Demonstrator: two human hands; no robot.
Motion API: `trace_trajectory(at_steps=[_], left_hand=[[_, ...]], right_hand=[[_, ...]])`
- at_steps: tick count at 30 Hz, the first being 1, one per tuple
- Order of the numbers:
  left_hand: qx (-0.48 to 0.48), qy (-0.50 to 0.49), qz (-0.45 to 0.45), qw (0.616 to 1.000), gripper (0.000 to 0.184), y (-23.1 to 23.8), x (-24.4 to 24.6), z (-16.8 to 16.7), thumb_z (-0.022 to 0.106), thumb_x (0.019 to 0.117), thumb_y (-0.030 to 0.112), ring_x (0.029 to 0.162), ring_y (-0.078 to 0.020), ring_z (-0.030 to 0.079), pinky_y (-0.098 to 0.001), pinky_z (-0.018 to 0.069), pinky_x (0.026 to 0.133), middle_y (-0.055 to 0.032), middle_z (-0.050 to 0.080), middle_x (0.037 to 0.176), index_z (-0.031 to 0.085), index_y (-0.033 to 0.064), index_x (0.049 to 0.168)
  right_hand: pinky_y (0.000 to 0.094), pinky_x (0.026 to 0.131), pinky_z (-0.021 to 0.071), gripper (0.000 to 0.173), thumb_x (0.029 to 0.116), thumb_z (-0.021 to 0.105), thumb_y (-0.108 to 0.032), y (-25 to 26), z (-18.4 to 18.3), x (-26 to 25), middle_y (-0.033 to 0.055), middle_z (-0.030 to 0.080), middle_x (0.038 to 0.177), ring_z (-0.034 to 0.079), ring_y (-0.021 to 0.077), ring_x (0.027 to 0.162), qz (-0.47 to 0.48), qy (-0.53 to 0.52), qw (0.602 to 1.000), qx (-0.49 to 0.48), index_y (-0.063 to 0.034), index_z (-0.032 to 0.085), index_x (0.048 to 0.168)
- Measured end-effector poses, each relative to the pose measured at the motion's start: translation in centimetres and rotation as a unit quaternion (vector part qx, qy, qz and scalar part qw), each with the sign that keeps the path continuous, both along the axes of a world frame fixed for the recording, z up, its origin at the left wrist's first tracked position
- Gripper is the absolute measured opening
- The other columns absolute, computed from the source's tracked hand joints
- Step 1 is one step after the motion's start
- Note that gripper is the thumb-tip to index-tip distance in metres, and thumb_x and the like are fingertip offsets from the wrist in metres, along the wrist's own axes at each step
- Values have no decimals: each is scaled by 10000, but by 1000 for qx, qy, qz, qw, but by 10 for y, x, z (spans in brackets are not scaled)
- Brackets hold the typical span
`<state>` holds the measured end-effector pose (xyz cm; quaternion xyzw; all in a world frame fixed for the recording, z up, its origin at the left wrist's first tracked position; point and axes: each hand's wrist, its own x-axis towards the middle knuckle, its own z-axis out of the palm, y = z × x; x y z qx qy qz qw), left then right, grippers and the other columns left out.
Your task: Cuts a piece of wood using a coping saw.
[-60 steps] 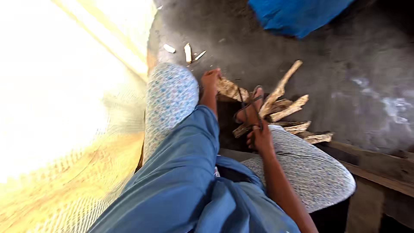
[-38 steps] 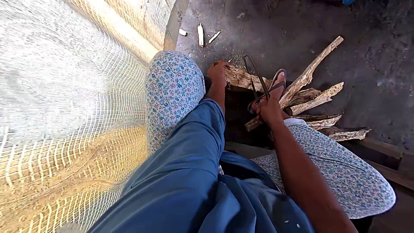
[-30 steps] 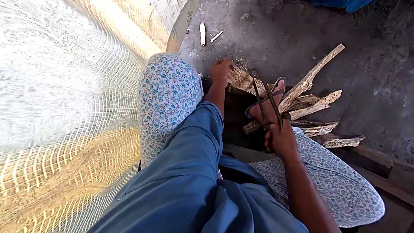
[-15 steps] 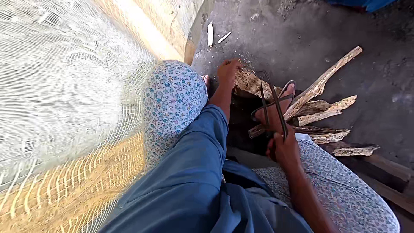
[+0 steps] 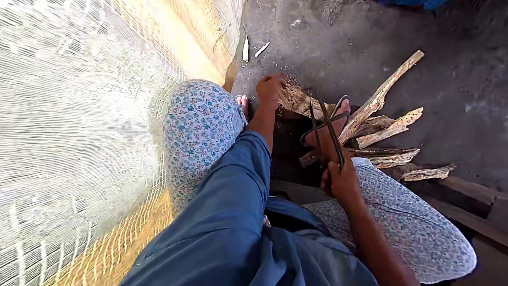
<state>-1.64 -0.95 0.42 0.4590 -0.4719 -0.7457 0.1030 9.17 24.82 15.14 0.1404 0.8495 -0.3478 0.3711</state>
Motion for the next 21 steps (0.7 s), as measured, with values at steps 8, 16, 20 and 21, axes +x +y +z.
trace_trajectory(at_steps=[8,16,20,21], left_hand=[[-3,9,15,1000,79,12,-1,14,695,861,28,828,-241,666,-456,579,775,-135,678,857,634,-10,895],[-4,17,-3,1000,95,-2,-2,-6,632,918,53,883,-247,705,-457,585,837,-143,725,903,643,-33,957],[4,-9,-4,1000,111,3,-7,5,685,880,36,857,-249,681,-464,586,800,-145,695,898,640,-21,964],[-3,-6,-8,1000,94,8,-7,11,689,881,32,846,-242,677,-458,584,796,-138,688,882,635,-16,942]], right_hand=[[412,499,563,404,1123,370,-297,-49,-86,-93,105,611,717,605,208,500,25,41,999,-7,3,418,1388],[358,467,577,321,1119,359,-141,5,-2,1,63,591,702,621,177,499,-18,-3,1000,-25,14,360,1400],[424,548,590,371,1106,386,-178,-24,-47,-50,118,615,750,634,219,561,19,33,998,-54,65,421,1384],[425,542,589,367,1106,385,-202,-36,-66,-70,120,614,746,631,217,551,29,52,997,-41,69,419,1352]])
